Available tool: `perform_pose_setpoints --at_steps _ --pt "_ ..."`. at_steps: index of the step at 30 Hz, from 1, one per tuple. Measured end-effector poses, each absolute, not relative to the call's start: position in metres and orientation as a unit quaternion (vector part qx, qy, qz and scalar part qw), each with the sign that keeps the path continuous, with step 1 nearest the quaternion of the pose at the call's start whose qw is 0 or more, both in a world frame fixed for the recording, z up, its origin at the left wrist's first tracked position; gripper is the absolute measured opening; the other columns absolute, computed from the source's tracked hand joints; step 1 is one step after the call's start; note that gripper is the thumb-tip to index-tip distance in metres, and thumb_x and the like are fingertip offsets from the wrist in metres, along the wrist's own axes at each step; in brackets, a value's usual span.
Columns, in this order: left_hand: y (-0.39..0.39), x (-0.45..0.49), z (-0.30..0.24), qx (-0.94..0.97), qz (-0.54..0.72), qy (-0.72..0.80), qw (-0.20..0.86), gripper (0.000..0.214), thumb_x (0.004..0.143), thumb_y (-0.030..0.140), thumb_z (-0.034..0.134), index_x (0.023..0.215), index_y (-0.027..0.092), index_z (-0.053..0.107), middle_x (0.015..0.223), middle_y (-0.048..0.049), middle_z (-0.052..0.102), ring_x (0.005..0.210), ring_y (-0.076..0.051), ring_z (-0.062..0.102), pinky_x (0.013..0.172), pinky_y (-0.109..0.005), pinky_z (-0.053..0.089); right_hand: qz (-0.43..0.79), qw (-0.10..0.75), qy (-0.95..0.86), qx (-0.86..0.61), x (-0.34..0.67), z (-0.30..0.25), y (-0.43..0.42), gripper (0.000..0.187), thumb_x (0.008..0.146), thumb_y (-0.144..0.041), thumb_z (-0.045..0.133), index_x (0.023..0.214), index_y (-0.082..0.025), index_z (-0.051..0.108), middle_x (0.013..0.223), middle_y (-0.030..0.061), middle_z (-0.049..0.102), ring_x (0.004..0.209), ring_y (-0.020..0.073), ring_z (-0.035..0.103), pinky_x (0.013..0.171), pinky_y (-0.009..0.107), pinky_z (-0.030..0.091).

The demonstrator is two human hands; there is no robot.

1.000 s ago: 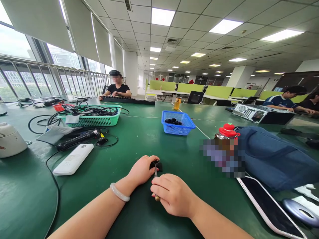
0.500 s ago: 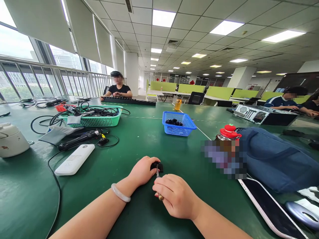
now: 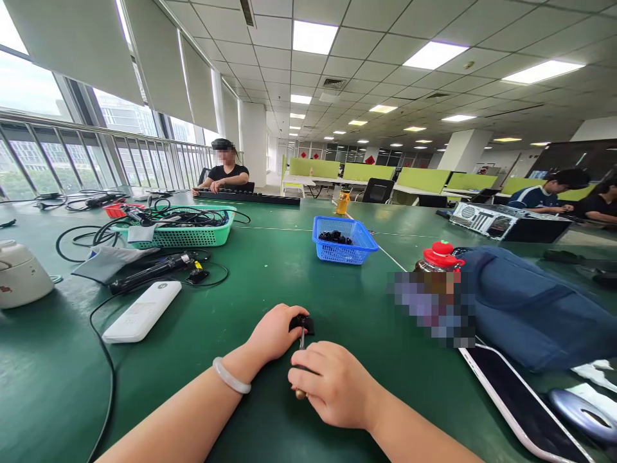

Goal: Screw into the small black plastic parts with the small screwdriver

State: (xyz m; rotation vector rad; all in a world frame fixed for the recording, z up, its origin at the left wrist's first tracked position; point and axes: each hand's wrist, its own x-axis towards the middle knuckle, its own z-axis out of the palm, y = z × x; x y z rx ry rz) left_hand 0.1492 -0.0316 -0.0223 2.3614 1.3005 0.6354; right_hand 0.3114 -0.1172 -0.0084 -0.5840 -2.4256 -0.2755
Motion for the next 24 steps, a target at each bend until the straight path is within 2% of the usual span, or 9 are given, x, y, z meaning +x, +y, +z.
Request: perform_pose_setpoints --at_steps 3,6,9,13,18,24 --pt "-0.032 0.149 -0.021 0.838 0.226 0.462 0.184 0.033 0.079 0.023 0.06 0.112 0.026 0.065 0.101 -0.0042 0.066 0.096 -0.02 0.06 0.09 -0.034 0.047 -0.119 0.275 -0.93 -0.213 0.309 -0.011 -0.117 0.01 0.082 -0.014 0.054 0.084 -0.02 0.061 0.091 0.0032 0.064 0.065 0.0147 0.048 0.058 0.03 0.042" --pt "-0.033 0.149 -0.02 0.838 0.224 0.463 0.184 0.033 0.08 0.024 0.061 0.112 0.026 0.065 0.101 -0.0042 0.066 0.097 -0.02 0.06 0.09 -0.033 0.047 -0.126 0.258 -0.935 -0.208 0.308 -0.014 -0.116 0.008 0.082 -0.014 0.056 0.08 -0.02 0.061 0.085 0.0018 0.063 0.063 0.0144 0.047 0.058 0.029 0.041" --pt "-0.033 0.149 -0.02 0.839 0.221 0.462 0.183 0.032 0.08 0.025 0.06 0.112 0.026 0.064 0.101 -0.0038 0.066 0.098 -0.021 0.06 0.091 -0.033 0.047 -0.12 0.267 -0.932 -0.213 0.309 -0.013 -0.116 0.008 0.084 -0.015 0.056 0.085 -0.02 0.062 0.083 0.0023 0.063 0.065 0.0142 0.05 0.059 0.029 0.042" --pt "-0.032 0.149 -0.021 0.84 0.216 0.464 0.18 0.034 0.079 0.022 0.06 0.113 0.026 0.064 0.102 -0.0038 0.066 0.098 -0.02 0.06 0.091 -0.033 0.047 -0.114 0.324 -0.911 -0.229 0.313 -0.007 -0.116 0.019 0.088 -0.012 0.05 0.101 -0.018 0.062 0.087 0.0042 0.067 0.068 0.0148 0.055 0.062 0.029 0.045" --pt "-0.033 0.149 -0.018 0.846 0.213 0.453 0.183 0.034 0.08 0.021 0.057 0.113 0.025 0.064 0.103 -0.0045 0.067 0.099 -0.021 0.06 0.09 -0.033 0.046 -0.109 0.426 -0.862 -0.25 0.323 0.002 -0.112 0.038 0.087 -0.002 0.045 0.12 -0.02 0.056 0.096 0.004 0.071 0.078 0.0157 0.062 0.068 0.03 0.053" --pt "-0.034 0.149 -0.017 0.848 0.219 0.445 0.184 0.031 0.083 0.029 0.055 0.112 0.024 0.064 0.104 -0.0047 0.068 0.099 -0.021 0.06 0.089 -0.033 0.046 -0.048 0.477 -0.833 -0.278 0.332 0.007 -0.106 0.043 0.089 -0.002 0.043 0.123 -0.025 0.056 0.103 0.0041 0.07 0.091 0.0166 0.065 0.077 0.033 0.057"
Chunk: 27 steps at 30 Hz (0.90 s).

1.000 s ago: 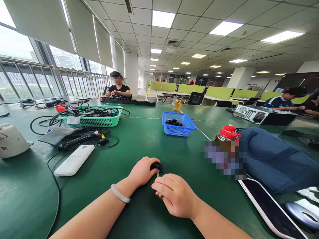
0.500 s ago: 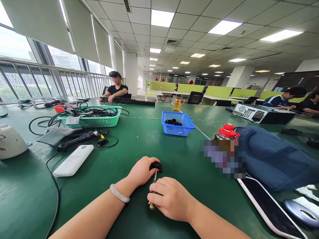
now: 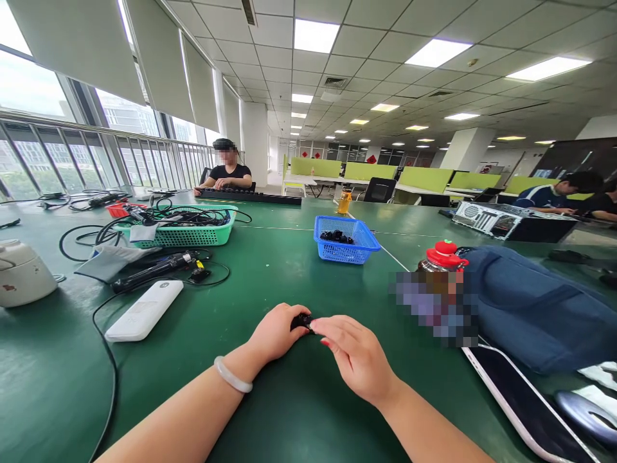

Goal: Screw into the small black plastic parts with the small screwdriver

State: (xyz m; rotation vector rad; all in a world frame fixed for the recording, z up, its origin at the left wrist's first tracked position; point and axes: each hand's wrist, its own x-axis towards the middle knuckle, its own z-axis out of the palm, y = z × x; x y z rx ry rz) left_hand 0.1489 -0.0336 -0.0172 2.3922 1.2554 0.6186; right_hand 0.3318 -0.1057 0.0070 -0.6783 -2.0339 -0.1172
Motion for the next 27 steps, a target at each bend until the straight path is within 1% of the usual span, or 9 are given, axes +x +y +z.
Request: perform_pose_setpoints --at_steps 2,5,7,9,12,17,20,23,27 --pt "-0.033 0.149 -0.017 0.85 0.219 0.442 0.186 0.032 0.082 0.028 0.054 0.112 0.024 0.064 0.103 -0.0051 0.068 0.099 -0.021 0.059 0.089 -0.033 0.046 -0.029 0.469 -0.84 -0.27 0.33 0.008 -0.108 0.047 0.088 -0.001 0.039 0.126 -0.025 0.054 0.11 0.005 0.068 0.099 0.0171 0.064 0.083 0.035 0.057" --pt "-0.033 0.148 -0.015 0.855 0.21 0.434 0.193 0.035 0.08 0.022 0.053 0.113 0.023 0.063 0.104 -0.0052 0.068 0.098 -0.021 0.06 0.088 -0.032 0.047 -0.019 0.442 -0.861 -0.252 0.325 0.007 -0.114 0.049 0.089 0.0 0.036 0.129 -0.023 0.052 0.12 0.0067 0.064 0.111 0.0168 0.06 0.091 0.036 0.054" --pt "-0.033 0.148 -0.015 0.853 0.201 0.441 0.194 0.037 0.078 0.02 0.053 0.114 0.024 0.063 0.104 -0.0053 0.068 0.097 -0.021 0.06 0.088 -0.032 0.047 -0.027 0.42 -0.876 -0.235 0.321 0.005 -0.118 0.047 0.089 -0.001 0.037 0.129 -0.021 0.052 0.122 0.0073 0.063 0.114 0.0164 0.058 0.095 0.037 0.052" --pt "-0.032 0.149 -0.015 0.848 0.196 0.454 0.191 0.038 0.077 0.02 0.054 0.113 0.025 0.064 0.103 -0.0053 0.067 0.097 -0.021 0.06 0.088 -0.033 0.047 -0.039 0.399 -0.89 -0.217 0.318 0.003 -0.12 0.044 0.09 -0.002 0.038 0.126 -0.019 0.055 0.121 0.0073 0.064 0.113 0.016 0.058 0.096 0.036 0.051" --pt "-0.031 0.15 -0.018 0.842 0.202 0.465 0.183 0.037 0.077 0.02 0.056 0.113 0.026 0.064 0.101 -0.0042 0.067 0.097 -0.021 0.06 0.089 -0.033 0.047 -0.052 0.395 -0.894 -0.206 0.317 0.001 -0.119 0.037 0.09 -0.003 0.041 0.118 -0.018 0.06 0.112 0.0062 0.068 0.104 0.0154 0.062 0.092 0.034 0.053" --pt "-0.031 0.149 -0.021 0.842 0.217 0.46 0.179 0.038 0.077 0.02 0.057 0.115 0.026 0.063 0.102 -0.0044 0.066 0.098 -0.021 0.06 0.09 -0.034 0.046 -0.044 0.455 -0.859 -0.231 0.319 0.0 -0.116 0.022 0.089 -0.008 0.052 0.103 -0.021 0.064 0.093 0.0039 0.07 0.088 0.0162 0.065 0.078 0.032 0.057" --pt "-0.032 0.149 -0.019 0.844 0.22 0.454 0.183 0.038 0.078 0.02 0.056 0.115 0.026 0.063 0.103 -0.0045 0.067 0.098 -0.021 0.059 0.09 -0.033 0.046 -0.007 0.484 -0.839 -0.249 0.321 0.0 -0.114 0.019 0.087 -0.008 0.056 0.098 -0.022 0.064 0.09 0.004 0.069 0.083 0.0159 0.066 0.073 0.029 0.057" --pt "-0.032 0.149 -0.018 0.845 0.215 0.454 0.185 0.035 0.08 0.024 0.056 0.114 0.025 0.063 0.103 -0.0048 0.067 0.099 -0.021 0.059 0.09 -0.033 0.046 0.03 0.508 -0.819 -0.266 0.325 0.0 -0.111 0.024 0.088 -0.007 0.054 0.102 -0.023 0.064 0.091 0.0035 0.069 0.079 0.0144 0.066 0.071 0.027 0.058" --pt "-0.031 0.149 -0.02 0.847 0.218 0.448 0.187 0.032 0.084 0.034 0.056 0.114 0.026 0.064 0.103 -0.0046 0.067 0.099 -0.021 0.06 0.089 -0.033 0.046 0.012 0.519 -0.806 -0.285 0.333 0.003 -0.106 0.032 0.089 -0.009 0.055 0.116 -0.027 0.06 0.091 0.0025 0.07 0.079 0.0148 0.067 0.07 0.026 0.058"
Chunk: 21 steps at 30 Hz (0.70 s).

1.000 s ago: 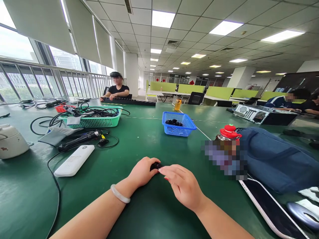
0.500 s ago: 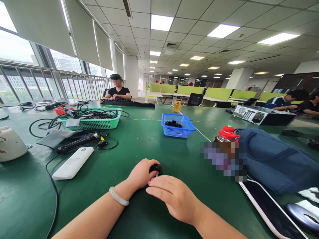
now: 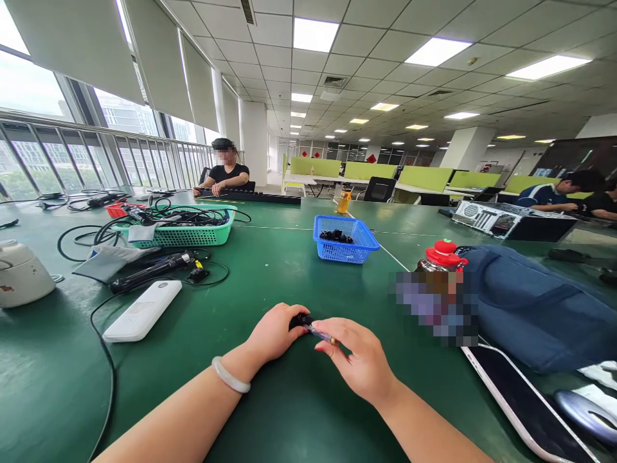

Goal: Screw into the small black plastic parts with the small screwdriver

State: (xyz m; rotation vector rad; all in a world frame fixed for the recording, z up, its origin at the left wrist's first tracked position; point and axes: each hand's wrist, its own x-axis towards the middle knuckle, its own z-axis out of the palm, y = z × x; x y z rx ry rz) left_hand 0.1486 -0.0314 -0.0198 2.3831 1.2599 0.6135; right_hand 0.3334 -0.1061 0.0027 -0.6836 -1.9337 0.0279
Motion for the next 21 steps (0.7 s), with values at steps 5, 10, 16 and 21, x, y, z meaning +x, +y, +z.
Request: perform_pose_setpoints --at_steps 5,10,16,21 --pt "-0.031 0.148 -0.021 0.849 0.221 0.441 0.187 0.03 0.084 0.036 0.056 0.112 0.026 0.064 0.101 -0.0039 0.067 0.097 -0.022 0.06 0.087 -0.034 0.046 0.017 0.496 -0.815 -0.3 0.338 0.006 -0.104 0.038 0.091 -0.008 0.048 0.122 -0.028 0.056 0.104 0.0037 0.069 0.094 0.0169 0.066 0.082 0.031 0.058" --pt "-0.033 0.148 -0.016 0.854 0.216 0.431 0.196 0.033 0.081 0.022 0.054 0.113 0.023 0.064 0.104 -0.0045 0.068 0.099 -0.02 0.059 0.089 -0.032 0.046 0.004 0.432 -0.863 -0.263 0.325 0.008 -0.114 0.045 0.09 -0.003 0.037 0.128 -0.022 0.051 0.122 0.0075 0.063 0.114 0.0175 0.058 0.096 0.037 0.051" --pt "-0.031 0.149 -0.018 0.835 0.215 0.468 0.193 0.038 0.077 0.019 0.057 0.114 0.025 0.064 0.103 -0.0045 0.067 0.099 -0.021 0.06 0.09 -0.033 0.047 -0.088 0.373 -0.899 -0.211 0.312 0.002 -0.122 0.028 0.09 -0.006 0.043 0.105 -0.019 0.063 0.102 0.0036 0.071 0.099 0.0151 0.064 0.09 0.032 0.053" --pt "-0.03 0.149 -0.021 0.835 0.224 0.464 0.194 0.036 0.078 0.022 0.059 0.114 0.026 0.064 0.104 -0.0041 0.067 0.1 -0.021 0.06 0.091 -0.033 0.046 -0.129 0.362 -0.902 -0.197 0.309 -0.006 -0.119 0.019 0.085 -0.006 0.05 0.088 -0.019 0.064 0.09 0.0028 0.071 0.09 0.0168 0.064 0.078 0.03 0.055"
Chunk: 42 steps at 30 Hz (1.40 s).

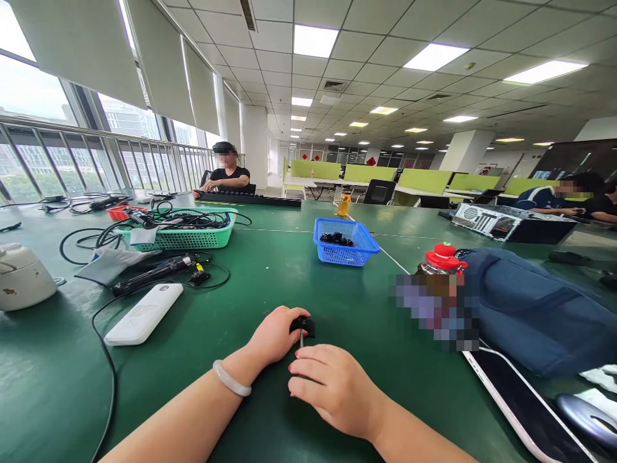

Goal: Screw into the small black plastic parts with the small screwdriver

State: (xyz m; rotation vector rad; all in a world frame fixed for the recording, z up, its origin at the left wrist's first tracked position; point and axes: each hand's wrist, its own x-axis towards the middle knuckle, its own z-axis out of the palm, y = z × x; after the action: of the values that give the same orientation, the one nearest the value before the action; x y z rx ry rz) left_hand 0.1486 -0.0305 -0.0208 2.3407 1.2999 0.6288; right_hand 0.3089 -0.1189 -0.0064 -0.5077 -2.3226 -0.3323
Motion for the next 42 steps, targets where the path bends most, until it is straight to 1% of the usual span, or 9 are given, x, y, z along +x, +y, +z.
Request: perform_pose_setpoints --at_steps 4,10,15,19,24,29,34,38,42 --pt "-0.03 0.148 -0.021 0.834 0.224 0.464 0.197 0.037 0.078 0.021 0.059 0.115 0.026 0.064 0.103 -0.0045 0.067 0.1 -0.021 0.06 0.091 -0.033 0.046 -0.129 0.362 -0.901 -0.199 0.308 -0.006 -0.119 0.021 0.085 -0.006 0.048 0.091 -0.019 0.064 0.095 0.0037 0.071 0.09 0.0167 0.064 0.079 0.031 0.055" --pt "-0.03 0.147 -0.021 0.836 0.213 0.463 0.203 0.04 0.078 0.018 0.056 0.117 0.026 0.063 0.106 -0.0045 0.066 0.101 -0.021 0.06 0.092 -0.033 0.046 -0.1 0.39 -0.887 -0.225 0.319 0.003 -0.117 0.036 0.088 -0.002 0.041 0.114 -0.017 0.06 0.103 0.0064 0.07 0.099 0.0165 0.065 0.089 0.033 0.055" --pt "-0.03 0.147 -0.018 0.843 0.217 0.448 0.203 0.034 0.083 0.029 0.056 0.115 0.025 0.063 0.105 -0.0052 0.067 0.1 -0.021 0.059 0.091 -0.033 0.046 -0.061 0.438 -0.847 -0.296 0.336 0.004 -0.107 0.046 0.086 0.002 0.036 0.119 -0.021 0.057 0.107 0.0068 0.068 0.099 0.0162 0.065 0.084 0.032 0.058" --pt "-0.03 0.147 -0.019 0.844 0.219 0.447 0.199 0.034 0.082 0.026 0.056 0.115 0.026 0.063 0.103 -0.0045 0.067 0.1 -0.021 0.059 0.09 -0.033 0.046 -0.058 0.44 -0.849 -0.285 0.335 0.002 -0.106 0.042 0.087 0.001 0.037 0.116 -0.021 0.058 0.106 0.0067 0.067 0.1 0.0162 0.064 0.085 0.033 0.057" --pt "-0.031 0.148 -0.02 0.835 0.214 0.465 0.204 0.04 0.078 0.019 0.057 0.116 0.026 0.063 0.105 -0.004 0.066 0.1 -0.02 0.06 0.092 -0.032 0.046 -0.12 0.372 -0.895 -0.217 0.312 -0.006 -0.116 0.026 0.09 -0.007 0.045 0.101 -0.02 0.064 0.097 0.0045 0.07 0.096 0.0166 0.063 0.087 0.033 0.053" --pt "-0.034 0.148 -0.016 0.832 0.223 0.465 0.206 0.04 0.078 0.018 0.059 0.116 0.026 0.063 0.105 -0.0044 0.066 0.101 -0.02 0.059 0.093 -0.032 0.046 -0.156 0.292 -0.926 -0.184 0.297 -0.016 -0.116 0.021 0.088 -0.008 0.05 0.091 -0.023 0.065 0.081 0.0016 0.067 0.081 0.0154 0.059 0.08 0.032 0.05" --pt "-0.034 0.149 -0.015 0.832 0.222 0.465 0.207 0.039 0.078 0.018 0.059 0.117 0.026 0.062 0.105 -0.0044 0.066 0.101 -0.02 0.059 0.092 -0.032 0.046 -0.166 0.271 -0.93 -0.185 0.296 -0.018 -0.115 0.019 0.087 -0.01 0.052 0.088 -0.023 0.065 0.073 0.0006 0.062 0.071 0.0145 0.052 0.073 0.032 0.046" --pt "-0.032 0.148 -0.02 0.83 0.227 0.466 0.206 0.041 0.078 0.018 0.058 0.118 0.027 0.062 0.105 -0.0044 0.065 0.1 -0.02 0.059 0.092 -0.032 0.046 -0.165 0.291 -0.923 -0.19 0.295 -0.016 -0.116 0.021 0.087 -0.008 0.049 0.088 -0.022 0.064 0.074 0.0008 0.063 0.074 0.0156 0.054 0.072 0.033 0.046" --pt "-0.029 0.147 -0.023 0.83 0.22 0.468 0.211 0.046 0.077 0.012 0.055 0.119 0.027 0.061 0.107 -0.0051 0.065 0.102 -0.02 0.059 0.094 -0.033 0.045 -0.125 0.385 -0.89 -0.211 0.299 -0.008 -0.116 0.024 0.089 -0.006 0.046 0.098 -0.02 0.063 0.082 0.0022 0.068 0.083 0.0169 0.06 0.074 0.031 0.052"
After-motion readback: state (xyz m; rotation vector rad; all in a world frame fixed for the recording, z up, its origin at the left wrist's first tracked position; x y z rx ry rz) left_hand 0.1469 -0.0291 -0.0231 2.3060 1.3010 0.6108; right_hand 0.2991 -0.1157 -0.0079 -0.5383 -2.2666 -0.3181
